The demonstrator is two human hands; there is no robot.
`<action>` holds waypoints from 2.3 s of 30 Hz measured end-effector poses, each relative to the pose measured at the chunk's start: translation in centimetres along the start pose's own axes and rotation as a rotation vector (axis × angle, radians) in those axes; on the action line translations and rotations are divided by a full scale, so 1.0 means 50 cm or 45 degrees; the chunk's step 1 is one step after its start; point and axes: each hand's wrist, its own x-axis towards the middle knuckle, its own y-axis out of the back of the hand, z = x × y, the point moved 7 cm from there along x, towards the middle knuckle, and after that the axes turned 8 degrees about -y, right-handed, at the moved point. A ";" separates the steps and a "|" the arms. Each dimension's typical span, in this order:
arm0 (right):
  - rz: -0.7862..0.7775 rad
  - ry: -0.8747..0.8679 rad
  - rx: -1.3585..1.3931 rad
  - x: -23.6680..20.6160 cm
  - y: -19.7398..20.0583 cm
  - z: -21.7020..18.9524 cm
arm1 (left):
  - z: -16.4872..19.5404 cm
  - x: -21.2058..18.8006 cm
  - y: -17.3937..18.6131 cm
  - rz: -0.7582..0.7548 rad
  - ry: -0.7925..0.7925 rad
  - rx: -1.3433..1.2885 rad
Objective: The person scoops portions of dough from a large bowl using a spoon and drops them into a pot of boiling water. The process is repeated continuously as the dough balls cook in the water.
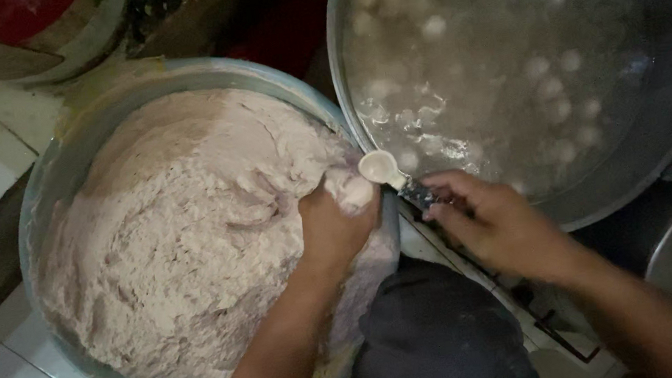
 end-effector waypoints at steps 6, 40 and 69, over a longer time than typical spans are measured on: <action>-0.134 -0.192 -0.093 0.000 -0.028 0.004 | -0.032 0.005 -0.022 -0.189 0.210 0.246; -0.064 -0.009 0.099 0.054 0.015 0.030 | -0.021 -0.017 -0.013 -0.117 0.080 0.575; -0.329 -0.167 0.187 0.002 -0.061 0.016 | -0.031 -0.036 -0.017 -0.262 0.350 0.271</action>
